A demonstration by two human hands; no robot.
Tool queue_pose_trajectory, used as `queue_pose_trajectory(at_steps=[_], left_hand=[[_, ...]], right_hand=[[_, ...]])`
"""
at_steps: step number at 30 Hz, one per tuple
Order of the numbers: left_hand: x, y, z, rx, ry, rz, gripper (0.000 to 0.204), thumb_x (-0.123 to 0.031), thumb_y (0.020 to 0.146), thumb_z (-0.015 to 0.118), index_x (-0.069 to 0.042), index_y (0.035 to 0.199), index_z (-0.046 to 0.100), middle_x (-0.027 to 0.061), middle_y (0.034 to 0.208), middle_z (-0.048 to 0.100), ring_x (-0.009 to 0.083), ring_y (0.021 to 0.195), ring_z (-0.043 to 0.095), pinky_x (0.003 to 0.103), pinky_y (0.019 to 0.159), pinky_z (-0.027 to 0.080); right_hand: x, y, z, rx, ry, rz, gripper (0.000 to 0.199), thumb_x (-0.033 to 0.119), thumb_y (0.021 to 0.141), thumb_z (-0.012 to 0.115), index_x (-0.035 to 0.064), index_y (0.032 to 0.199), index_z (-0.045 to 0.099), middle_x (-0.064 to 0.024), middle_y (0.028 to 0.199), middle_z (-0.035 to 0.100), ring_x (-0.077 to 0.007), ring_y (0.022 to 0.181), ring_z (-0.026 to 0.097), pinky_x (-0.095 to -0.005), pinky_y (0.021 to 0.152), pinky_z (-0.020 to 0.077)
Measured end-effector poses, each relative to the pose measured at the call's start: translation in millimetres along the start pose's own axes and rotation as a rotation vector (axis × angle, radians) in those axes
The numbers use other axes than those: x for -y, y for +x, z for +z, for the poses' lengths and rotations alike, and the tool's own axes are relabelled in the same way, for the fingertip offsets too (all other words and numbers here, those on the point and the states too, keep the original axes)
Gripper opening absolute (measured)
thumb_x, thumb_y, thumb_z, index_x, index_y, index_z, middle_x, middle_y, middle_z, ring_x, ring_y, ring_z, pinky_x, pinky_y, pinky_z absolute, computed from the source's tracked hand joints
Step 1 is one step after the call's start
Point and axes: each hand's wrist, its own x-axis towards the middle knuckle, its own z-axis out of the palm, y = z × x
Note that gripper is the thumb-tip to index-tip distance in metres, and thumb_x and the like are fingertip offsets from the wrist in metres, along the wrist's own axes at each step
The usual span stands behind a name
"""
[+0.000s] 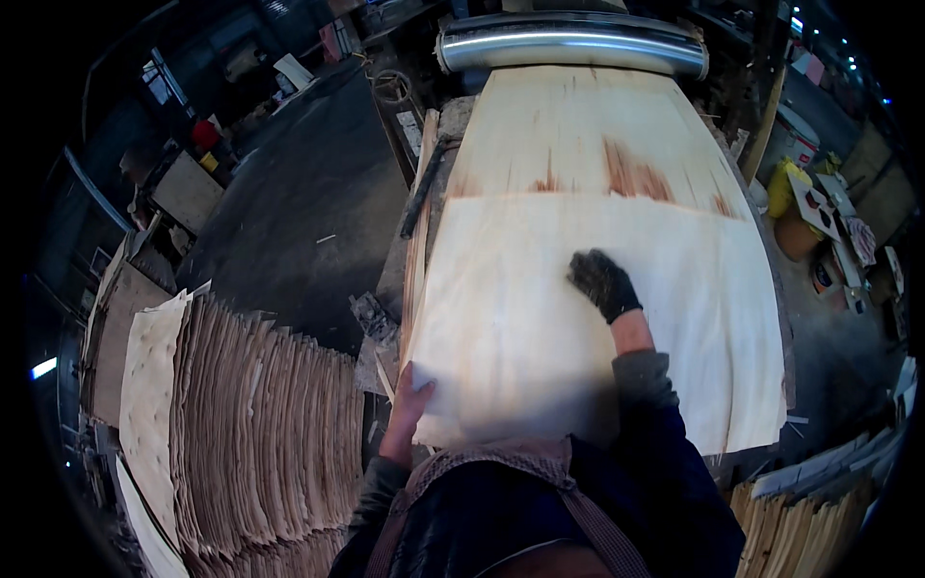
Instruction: The person glues and stacks sheets of wood veneer by feeding them through an industrial roller machine and then placing them onto a large stack.
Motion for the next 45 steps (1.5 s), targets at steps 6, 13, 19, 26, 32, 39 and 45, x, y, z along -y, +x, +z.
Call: queue_pose_trajectory(at_steps=[6,13,19,26,32,39,45], left_hand=[[-42,-7,-31,0.213,-0.481,-0.007,0.049,0.007,0.078,0.051,0.003,0.127,0.045,0.0138,0.118,0.056,0.0215,0.105,0.056,0.03,0.089,0.045],[-82,-8,-59,0.311,-0.574,0.051,0.05,0.012,0.075,0.044,0.005,0.125,0.047,0.0176,0.114,0.059,0.0242,0.101,0.06,0.033,0.089,0.047],[-116,-16,-73,0.274,-0.767,0.053,0.05,0.015,0.071,0.045,0.005,0.12,0.051,0.02,0.108,0.061,0.0252,0.098,0.062,0.034,0.085,0.05],[-109,0,-69,0.172,-0.634,0.063,0.054,0.013,0.074,0.049,0.004,0.127,0.043,0.0182,0.113,0.06,0.0232,0.099,0.06,0.033,0.084,0.049],[-50,40,-27,0.153,-0.135,0.266,0.052,0.0,0.079,0.058,0.006,0.128,0.04,0.0199,0.126,0.049,0.0283,0.117,0.047,0.033,0.097,0.037],[-14,0,9,0.012,0.581,0.367,0.065,-0.02,0.079,0.065,0.008,0.13,0.034,0.0309,0.136,0.03,0.0424,0.126,0.031,0.041,0.104,0.03],[-4,5,19,-0.046,0.587,0.404,0.068,-0.023,0.079,0.065,0.007,0.131,0.033,0.0303,0.137,0.027,0.0418,0.129,0.026,0.041,0.106,0.027]], right_hand=[[-59,-142,5,0.121,-0.16,0.174,0.04,0.017,0.092,0.046,0.0002,0.128,0.04,-0.0244,0.115,0.053,-0.0373,0.102,0.056,-0.051,0.09,0.0465],[-82,-264,5,-0.076,-0.125,0.393,0.036,0.029,0.094,0.044,-0.0009,0.113,0.052,-0.0209,0.104,0.06,-0.0344,0.094,0.061,-0.0454,0.08,0.0507],[-62,-314,-17,-0.426,-0.463,0.432,0.039,0.039,0.088,0.055,0.0007,0.085,0.062,-0.0136,0.072,0.064,-0.0251,0.067,0.065,-0.0365,0.058,0.0541],[-77,-306,-24,-0.424,-0.662,0.001,0.032,0.031,0.088,0.056,0.0006,0.095,0.06,-0.0145,0.079,0.064,-0.0261,0.065,0.064,-0.0381,0.058,0.0546],[-25,-190,-13,-0.393,-0.172,0.092,0.032,0.032,0.085,0.061,-0.0004,0.087,0.059,-0.0144,0.076,0.063,-0.0269,0.066,0.063,-0.0401,0.061,0.0554],[25,-69,4,-0.327,-0.114,-0.024,0.031,0.032,0.081,0.066,0.0023,0.087,0.06,-0.0153,0.079,0.063,-0.0291,0.072,0.062,-0.0489,0.074,0.0532],[26,-10,8,-0.142,0.07,-0.098,0.028,0.022,0.089,0.053,0.0021,0.109,0.052,-0.0231,0.108,0.057,-0.0392,0.1,0.057,-0.0542,0.087,0.0471]])
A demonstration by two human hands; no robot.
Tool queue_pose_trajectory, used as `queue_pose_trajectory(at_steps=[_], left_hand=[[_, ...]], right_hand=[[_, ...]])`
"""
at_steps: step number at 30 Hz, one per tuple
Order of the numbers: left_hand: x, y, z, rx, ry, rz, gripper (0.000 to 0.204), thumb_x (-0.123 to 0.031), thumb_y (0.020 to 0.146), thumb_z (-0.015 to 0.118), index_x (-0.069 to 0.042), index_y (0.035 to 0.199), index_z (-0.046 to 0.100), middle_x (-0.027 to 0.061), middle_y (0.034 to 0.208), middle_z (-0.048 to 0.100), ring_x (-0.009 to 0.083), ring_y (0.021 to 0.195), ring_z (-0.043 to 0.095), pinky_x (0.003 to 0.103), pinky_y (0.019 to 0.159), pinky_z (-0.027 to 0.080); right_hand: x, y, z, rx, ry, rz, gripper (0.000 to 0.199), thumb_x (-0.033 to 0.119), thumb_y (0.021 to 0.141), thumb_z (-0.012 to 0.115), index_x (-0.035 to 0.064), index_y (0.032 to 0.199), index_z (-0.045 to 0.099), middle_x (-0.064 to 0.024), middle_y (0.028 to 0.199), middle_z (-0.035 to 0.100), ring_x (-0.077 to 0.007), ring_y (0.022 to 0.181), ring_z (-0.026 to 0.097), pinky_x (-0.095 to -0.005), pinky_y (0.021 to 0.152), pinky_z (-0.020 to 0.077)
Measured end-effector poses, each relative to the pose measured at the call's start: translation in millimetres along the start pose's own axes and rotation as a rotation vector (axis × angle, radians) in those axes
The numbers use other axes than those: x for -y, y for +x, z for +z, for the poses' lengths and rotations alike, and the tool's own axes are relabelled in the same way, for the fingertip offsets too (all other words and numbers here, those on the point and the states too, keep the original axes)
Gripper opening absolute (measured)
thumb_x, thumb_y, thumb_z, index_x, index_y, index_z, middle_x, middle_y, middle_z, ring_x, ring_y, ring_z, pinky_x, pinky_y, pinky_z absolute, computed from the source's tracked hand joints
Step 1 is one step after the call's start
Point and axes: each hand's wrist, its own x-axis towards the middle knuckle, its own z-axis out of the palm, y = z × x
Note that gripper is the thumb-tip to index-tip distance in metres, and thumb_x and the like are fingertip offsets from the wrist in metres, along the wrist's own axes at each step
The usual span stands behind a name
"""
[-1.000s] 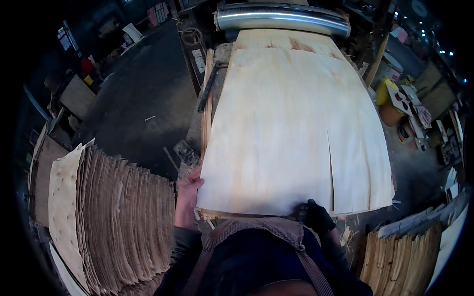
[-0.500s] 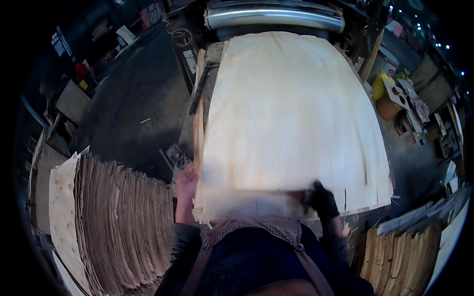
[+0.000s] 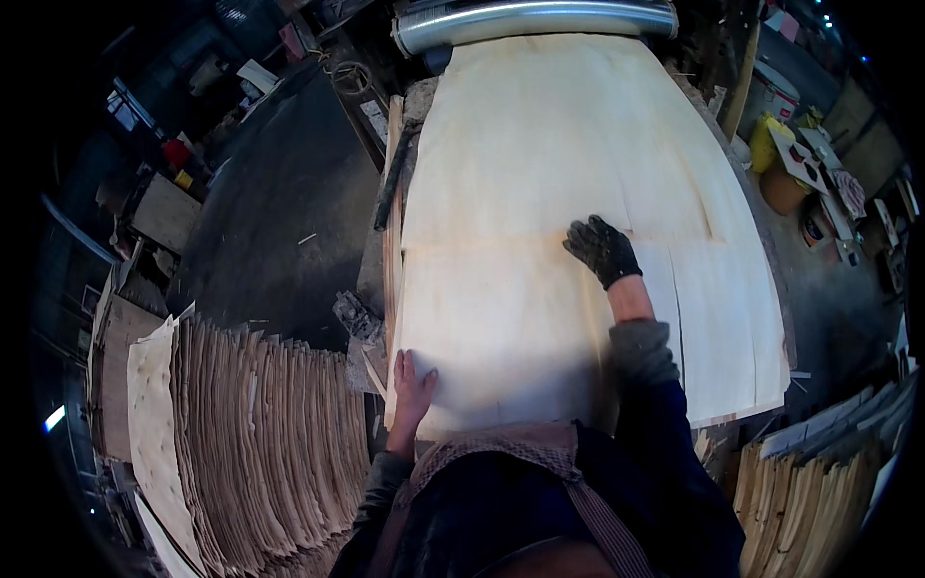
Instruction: The person glues and stacks sheets of wood veneer by feeding them through an industrial roller machine and then placing them onto a large stack.
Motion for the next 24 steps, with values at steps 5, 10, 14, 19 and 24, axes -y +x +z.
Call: queue_pose_trajectory(at_steps=[5,10,14,19,24], left_hand=[[3,4,-2,0.059,-0.156,-0.123,0.066,-0.018,0.079,0.064,0.006,0.133,0.032,0.0281,0.138,0.029,0.0361,0.13,0.028,0.039,0.105,0.028],[5,12,-28,0.152,-0.882,-0.418,0.059,-0.003,0.078,0.061,0.003,0.132,0.038,0.0185,0.131,0.042,0.0257,0.118,0.044,0.034,0.099,0.036],[6,21,-56,0.179,-1.098,-0.534,0.048,0.003,0.076,0.06,0.0,0.123,0.049,0.0084,0.114,0.056,0.0182,0.096,0.057,0.031,0.084,0.045],[-5,34,-93,0.165,-1.216,-0.503,0.033,0.001,0.082,0.054,-0.003,0.114,0.055,0.0099,0.107,0.062,0.0184,0.091,0.06,0.03,0.076,0.048],[-25,38,-131,0.113,-1.457,-0.333,0.03,0.003,0.084,0.049,-0.001,0.114,0.055,0.0156,0.109,0.061,0.0242,0.097,0.06,0.036,0.084,0.049]], right_hand=[[-19,10,4,0.16,-0.094,0.019,0.031,0.022,0.091,0.049,0.0031,0.116,0.049,-0.0224,0.12,0.051,-0.0396,0.109,0.052,-0.0533,0.093,0.0433],[-69,-93,-28,0.205,-0.229,0.355,0.034,0.016,0.09,0.051,0.002,0.12,0.048,-0.0216,0.118,0.053,-0.0362,0.108,0.054,-0.0509,0.093,0.0435],[-87,-193,-42,0.219,-0.272,0.429,0.036,0.023,0.092,0.048,0.0028,0.122,0.046,-0.0222,0.115,0.056,-0.0387,0.105,0.055,-0.0504,0.089,0.0459],[-95,-265,-60,-0.009,-0.277,0.456,0.031,0.027,0.092,0.048,0.0016,0.109,0.055,-0.0193,0.104,0.061,-0.0317,0.096,0.06,-0.0428,0.084,0.0494],[-83,-294,-104,-0.206,-0.359,0.52,0.031,0.034,0.087,0.057,0.0032,0.093,0.059,-0.012,0.08,0.064,-0.0241,0.07,0.063,-0.0356,0.062,0.0524]])
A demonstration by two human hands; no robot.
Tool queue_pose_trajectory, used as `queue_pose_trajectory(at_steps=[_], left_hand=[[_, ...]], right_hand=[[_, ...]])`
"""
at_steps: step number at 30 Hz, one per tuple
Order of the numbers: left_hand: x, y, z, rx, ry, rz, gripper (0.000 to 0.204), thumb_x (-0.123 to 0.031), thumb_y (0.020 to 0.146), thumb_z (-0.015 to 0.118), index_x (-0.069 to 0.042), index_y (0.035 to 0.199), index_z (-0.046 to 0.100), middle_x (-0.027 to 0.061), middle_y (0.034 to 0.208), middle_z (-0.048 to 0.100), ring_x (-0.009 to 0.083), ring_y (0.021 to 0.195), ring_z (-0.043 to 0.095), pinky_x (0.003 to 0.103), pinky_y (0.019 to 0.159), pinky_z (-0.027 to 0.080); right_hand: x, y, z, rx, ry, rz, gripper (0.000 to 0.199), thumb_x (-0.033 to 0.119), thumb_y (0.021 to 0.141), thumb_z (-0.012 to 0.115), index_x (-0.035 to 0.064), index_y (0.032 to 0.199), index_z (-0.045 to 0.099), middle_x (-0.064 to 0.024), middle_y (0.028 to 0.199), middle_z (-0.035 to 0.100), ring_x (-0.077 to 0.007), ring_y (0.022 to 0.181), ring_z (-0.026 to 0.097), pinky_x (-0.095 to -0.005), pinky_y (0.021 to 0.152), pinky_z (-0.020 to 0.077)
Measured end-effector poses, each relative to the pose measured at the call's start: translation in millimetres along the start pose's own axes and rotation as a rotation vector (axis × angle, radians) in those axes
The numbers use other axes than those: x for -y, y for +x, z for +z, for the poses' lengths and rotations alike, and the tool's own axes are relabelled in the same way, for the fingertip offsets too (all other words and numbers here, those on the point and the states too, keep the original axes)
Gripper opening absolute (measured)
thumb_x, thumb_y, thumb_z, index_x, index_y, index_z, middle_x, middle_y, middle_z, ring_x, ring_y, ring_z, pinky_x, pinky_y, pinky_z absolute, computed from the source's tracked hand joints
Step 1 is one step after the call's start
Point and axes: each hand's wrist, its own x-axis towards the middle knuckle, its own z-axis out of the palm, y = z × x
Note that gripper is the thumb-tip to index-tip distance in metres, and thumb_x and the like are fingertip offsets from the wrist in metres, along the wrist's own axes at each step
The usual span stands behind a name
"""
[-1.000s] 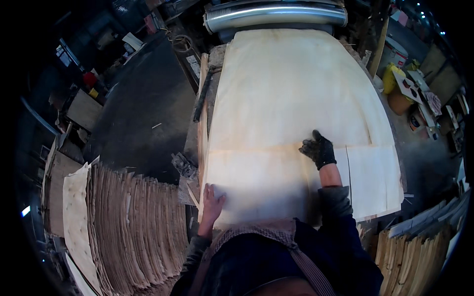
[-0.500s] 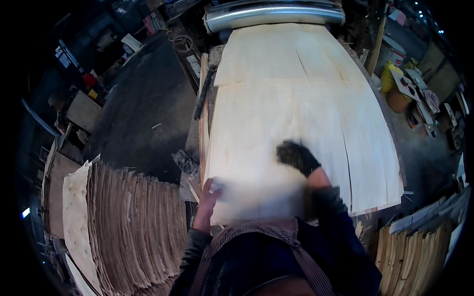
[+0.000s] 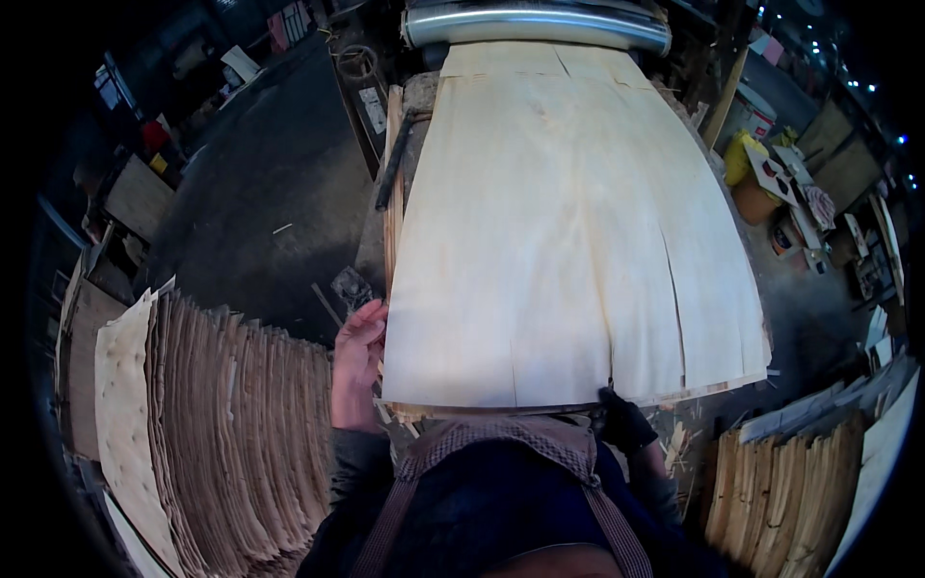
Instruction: The person glues and stacks sheets of wood veneer by feeding them through an industrial roller machine and then placing them onto a large stack.
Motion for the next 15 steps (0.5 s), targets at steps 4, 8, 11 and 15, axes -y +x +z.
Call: queue_pose_trajectory(at_steps=[4,8,11,15], left_hand=[[-9,0,3,0.006,0.02,0.033,0.029,0.0,0.085,0.05,-0.001,0.113,0.054,0.0154,0.11,0.061,0.0249,0.099,0.06,0.036,0.086,0.048],[16,12,-7,-0.14,0.246,-0.011,0.034,-0.003,0.085,0.052,0.0,0.119,0.05,0.0127,0.112,0.06,0.0222,0.1,0.058,0.034,0.087,0.046],[54,17,-18,-0.142,0.506,0.091,0.043,-0.009,0.083,0.057,0.005,0.123,0.046,0.0167,0.114,0.058,0.0258,0.101,0.058,0.032,0.087,0.045],[102,19,-32,-0.122,1.178,0.098,0.062,-0.021,0.078,0.064,0.007,0.127,0.039,0.0255,0.127,0.044,0.0357,0.118,0.044,0.039,0.098,0.036]], right_hand=[[-3,-1,-14,-0.13,-0.481,-0.424,0.029,0.028,0.079,0.068,0.0036,0.091,0.059,-0.0086,0.071,0.063,-0.0199,0.062,0.063,-0.0321,0.052,0.0502],[13,2,3,-0.249,-0.507,-0.45,0.027,0.022,0.079,0.066,0.0029,0.097,0.059,-0.0097,0.074,0.064,-0.0192,0.065,0.064,-0.0309,0.053,0.0503],[53,21,23,-0.308,-0.595,-0.459,0.028,0.029,0.088,0.056,0.0013,0.09,0.061,-0.0074,0.071,0.061,-0.0166,0.06,0.058,-0.0283,0.051,0.0457],[129,87,51,0.16,0.09,-0.332,0.033,0.034,0.088,0.057,0.0011,0.086,0.061,-0.0102,0.076,0.062,-0.0227,0.068,0.06,-0.037,0.063,0.0508]])
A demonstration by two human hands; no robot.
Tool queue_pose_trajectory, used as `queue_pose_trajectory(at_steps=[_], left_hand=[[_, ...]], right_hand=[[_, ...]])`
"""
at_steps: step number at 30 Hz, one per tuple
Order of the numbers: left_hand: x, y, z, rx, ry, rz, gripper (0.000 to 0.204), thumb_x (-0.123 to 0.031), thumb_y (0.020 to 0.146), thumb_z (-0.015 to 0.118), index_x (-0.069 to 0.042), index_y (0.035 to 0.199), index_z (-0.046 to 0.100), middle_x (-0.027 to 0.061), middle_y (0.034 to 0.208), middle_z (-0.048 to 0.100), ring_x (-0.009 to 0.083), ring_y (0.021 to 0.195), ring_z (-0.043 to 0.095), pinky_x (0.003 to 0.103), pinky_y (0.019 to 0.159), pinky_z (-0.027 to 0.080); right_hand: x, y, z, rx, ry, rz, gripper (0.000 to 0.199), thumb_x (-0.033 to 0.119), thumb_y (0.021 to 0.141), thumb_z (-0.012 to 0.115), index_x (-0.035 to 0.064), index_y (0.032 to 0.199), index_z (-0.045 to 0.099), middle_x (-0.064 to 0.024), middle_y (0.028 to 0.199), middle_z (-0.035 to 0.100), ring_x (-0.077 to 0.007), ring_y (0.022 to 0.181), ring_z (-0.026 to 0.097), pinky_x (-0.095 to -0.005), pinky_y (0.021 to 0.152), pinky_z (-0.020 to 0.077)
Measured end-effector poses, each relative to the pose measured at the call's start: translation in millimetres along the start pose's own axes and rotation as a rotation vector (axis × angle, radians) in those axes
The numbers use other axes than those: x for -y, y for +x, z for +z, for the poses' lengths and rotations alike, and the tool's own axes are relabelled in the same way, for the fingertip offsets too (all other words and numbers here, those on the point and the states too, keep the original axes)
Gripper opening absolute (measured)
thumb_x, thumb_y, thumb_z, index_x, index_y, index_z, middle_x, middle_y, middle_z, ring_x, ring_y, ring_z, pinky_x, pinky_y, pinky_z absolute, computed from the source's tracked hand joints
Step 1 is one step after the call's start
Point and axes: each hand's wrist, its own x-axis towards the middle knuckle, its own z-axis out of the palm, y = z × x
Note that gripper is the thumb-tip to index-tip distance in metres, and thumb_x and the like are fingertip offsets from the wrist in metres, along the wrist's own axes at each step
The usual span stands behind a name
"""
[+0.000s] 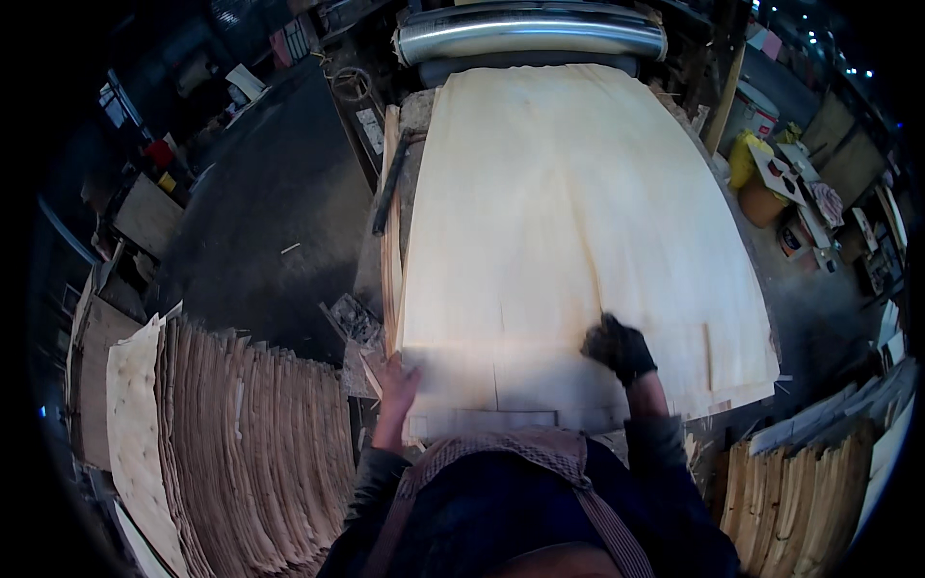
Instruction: The person glues and stacks sheets of wood veneer by feeding them through an industrial roller machine and then placing them onto a large stack.
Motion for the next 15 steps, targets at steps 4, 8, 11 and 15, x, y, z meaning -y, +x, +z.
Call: queue_pose_trajectory(at_steps=[4,8,11,15], left_hand=[[15,-13,29,-0.126,0.34,0.131,0.072,-0.028,0.077,0.066,0.008,0.13,0.034,0.03,0.137,0.029,0.0418,0.127,0.029,0.043,0.104,0.028],[20,-13,29,-0.137,0.271,0.157,0.075,-0.032,0.078,0.066,0.008,0.131,0.032,0.0304,0.138,0.026,0.0426,0.128,0.026,0.043,0.104,0.027],[20,-10,29,-0.142,0.265,0.103,0.075,-0.032,0.078,0.067,0.008,0.131,0.032,0.0286,0.137,0.027,0.0415,0.127,0.028,0.042,0.104,0.028],[17,-7,30,-0.151,0.151,0.04,0.074,-0.031,0.078,0.068,0.007,0.131,0.033,0.0256,0.135,0.028,0.0387,0.126,0.029,0.04,0.104,0.03]], right_hand=[[39,68,16,-0.164,-0.018,-0.031,0.026,0.03,0.085,0.061,0.004,0.086,0.06,-0.0128,0.082,0.063,-0.0296,0.078,0.063,-0.0476,0.077,0.0525],[52,105,16,-0.122,0.06,-0.064,0.02,0.027,0.084,0.062,0.0081,0.082,0.056,-0.0109,0.078,0.06,-0.0309,0.077,0.061,-0.0523,0.081,0.05],[59,150,22,-0.072,0.187,-0.135,0.019,0.022,0.086,0.059,0.0045,0.092,0.055,-0.0166,0.099,0.06,-0.0359,0.092,0.058,-0.0555,0.091,0.043],[66,177,31,0.087,0.192,-0.225,0.034,0.018,0.09,0.049,-0.0031,0.117,0.046,-0.0221,0.134,0.039,-0.0384,0.121,0.041,-0.0543,0.099,0.0373]])
